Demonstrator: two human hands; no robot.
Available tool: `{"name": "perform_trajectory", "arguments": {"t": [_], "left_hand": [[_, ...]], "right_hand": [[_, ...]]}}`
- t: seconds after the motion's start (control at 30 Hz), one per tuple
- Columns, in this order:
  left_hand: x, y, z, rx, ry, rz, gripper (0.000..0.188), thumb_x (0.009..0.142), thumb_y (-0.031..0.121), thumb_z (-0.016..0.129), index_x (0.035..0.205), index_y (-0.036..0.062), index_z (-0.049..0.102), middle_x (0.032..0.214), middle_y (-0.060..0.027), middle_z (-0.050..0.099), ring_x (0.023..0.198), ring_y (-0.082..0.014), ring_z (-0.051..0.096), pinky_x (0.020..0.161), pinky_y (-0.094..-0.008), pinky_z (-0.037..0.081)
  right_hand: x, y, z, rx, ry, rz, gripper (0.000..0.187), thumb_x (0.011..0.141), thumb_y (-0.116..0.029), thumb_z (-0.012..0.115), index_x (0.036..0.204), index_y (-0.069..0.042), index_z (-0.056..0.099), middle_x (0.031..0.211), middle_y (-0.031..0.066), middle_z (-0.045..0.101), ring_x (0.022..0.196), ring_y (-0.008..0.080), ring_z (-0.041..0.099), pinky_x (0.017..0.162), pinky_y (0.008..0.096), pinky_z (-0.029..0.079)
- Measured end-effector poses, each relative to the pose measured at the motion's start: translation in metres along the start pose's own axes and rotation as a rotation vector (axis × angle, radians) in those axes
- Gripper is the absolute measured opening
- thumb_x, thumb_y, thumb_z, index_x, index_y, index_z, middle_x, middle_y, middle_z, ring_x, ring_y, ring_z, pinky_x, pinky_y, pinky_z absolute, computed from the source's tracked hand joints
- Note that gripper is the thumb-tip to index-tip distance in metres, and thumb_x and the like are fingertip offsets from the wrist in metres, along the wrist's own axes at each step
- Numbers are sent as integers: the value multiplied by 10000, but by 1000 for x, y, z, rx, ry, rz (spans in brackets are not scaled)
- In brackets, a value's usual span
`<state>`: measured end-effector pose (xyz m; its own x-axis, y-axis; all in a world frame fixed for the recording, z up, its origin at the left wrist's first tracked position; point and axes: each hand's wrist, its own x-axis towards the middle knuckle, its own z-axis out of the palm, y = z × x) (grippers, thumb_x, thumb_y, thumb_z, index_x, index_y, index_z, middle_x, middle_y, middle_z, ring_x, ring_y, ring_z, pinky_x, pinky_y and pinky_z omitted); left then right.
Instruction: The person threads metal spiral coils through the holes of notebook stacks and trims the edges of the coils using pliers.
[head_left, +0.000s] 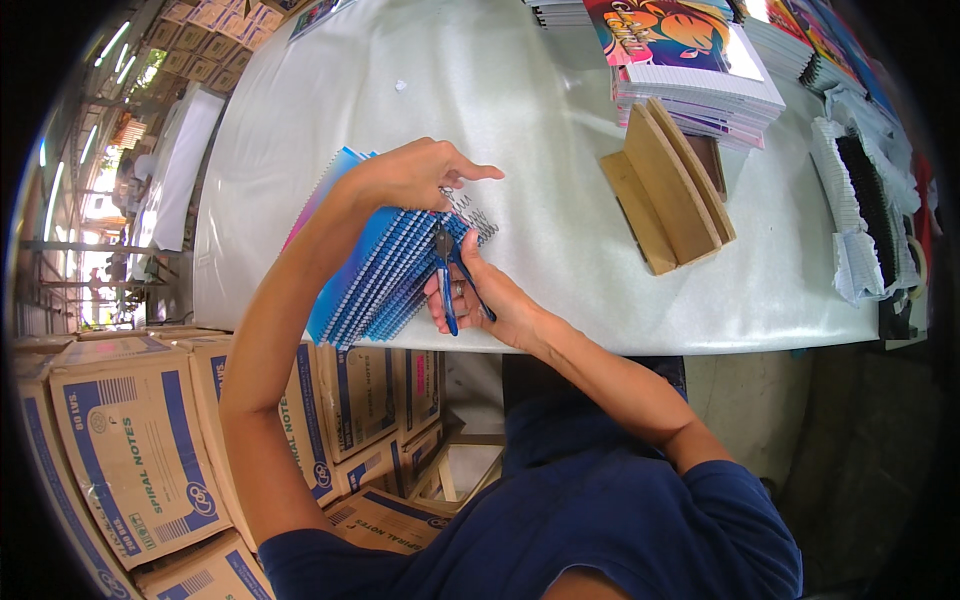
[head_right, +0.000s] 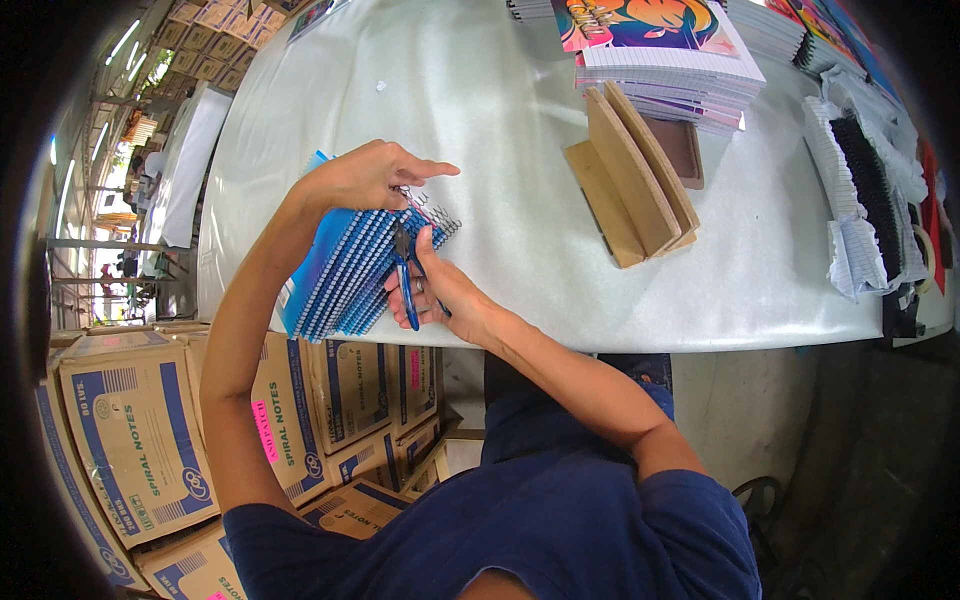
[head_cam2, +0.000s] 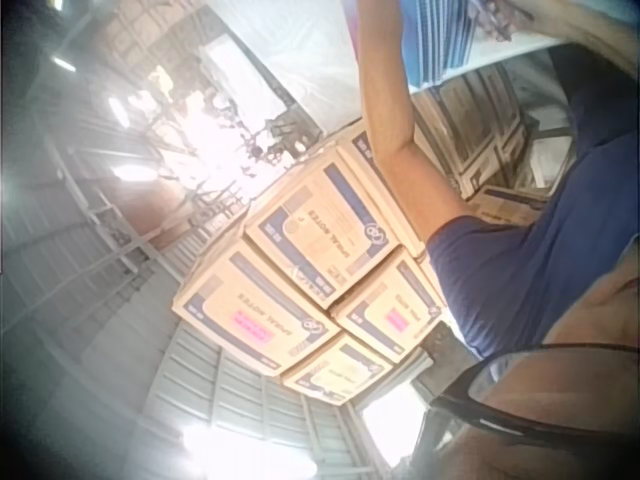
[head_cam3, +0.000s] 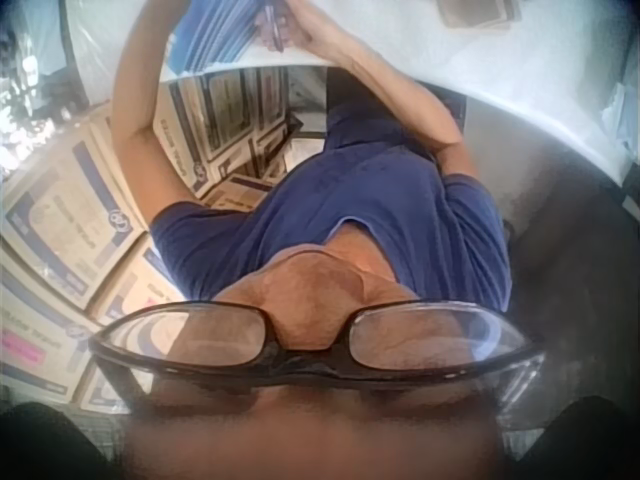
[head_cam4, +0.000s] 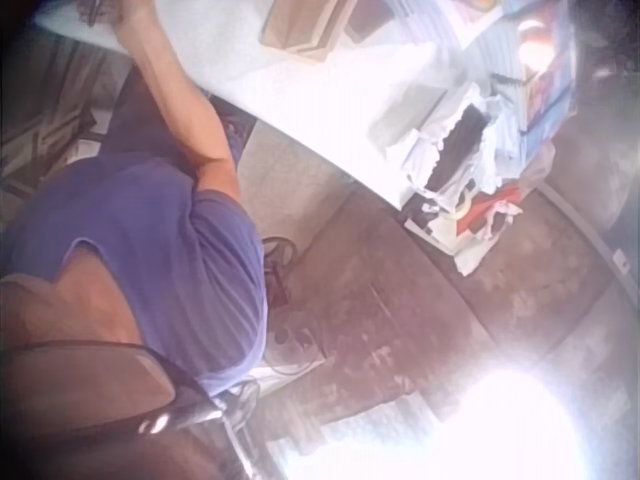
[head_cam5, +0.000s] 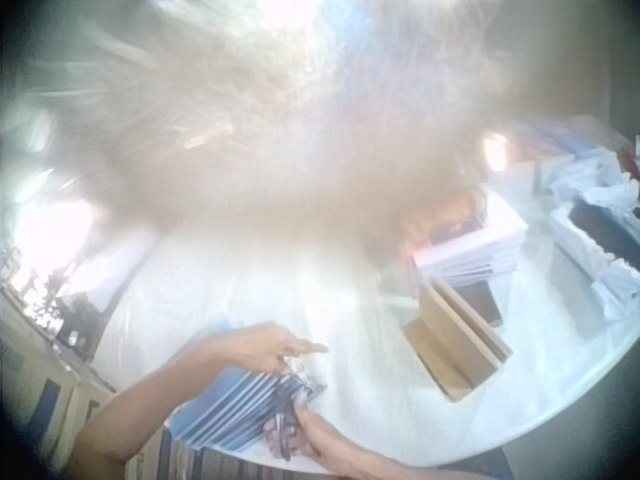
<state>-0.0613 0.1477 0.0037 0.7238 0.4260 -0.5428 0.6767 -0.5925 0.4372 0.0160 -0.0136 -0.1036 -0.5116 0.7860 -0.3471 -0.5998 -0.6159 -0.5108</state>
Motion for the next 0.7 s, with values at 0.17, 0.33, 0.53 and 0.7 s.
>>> {"name": "perform_trajectory", "arguments": {"t": [0.17,0.33,0.53,0.7], "left_hand": [[3,4,3,116,-18,49,717,689,-73,683,1347,190,572,1099,-246,669,1052,-364,655,897,-400,539],[10,-12,3,-34,-40,77,675,699,-66,668,1327,170,593,1129,-236,668,1049,-355,658,904,-382,530],[19,-7,7,39,-113,67,640,708,-91,644,1311,118,597,1217,-199,642,1058,-324,659,947,-358,513],[24,-6,12,77,-135,61,621,701,-79,648,1296,95,602,1234,-167,643,1032,-320,669,946,-352,520]], "right_hand": [[5,-6,-10,34,-66,86,792,899,-771,199,827,-54,528,625,26,440,544,152,408,534,320,392],[-5,-5,-12,-36,-35,34,799,902,-768,180,830,-53,529,628,28,443,546,151,404,546,318,395],[-4,-10,-11,34,-4,45,805,898,-773,164,829,-58,526,627,23,427,546,147,391,555,307,379],[1,-8,-24,126,-112,122,793,904,-769,177,820,-59,519,623,19,403,543,141,383,534,303,354]]}}
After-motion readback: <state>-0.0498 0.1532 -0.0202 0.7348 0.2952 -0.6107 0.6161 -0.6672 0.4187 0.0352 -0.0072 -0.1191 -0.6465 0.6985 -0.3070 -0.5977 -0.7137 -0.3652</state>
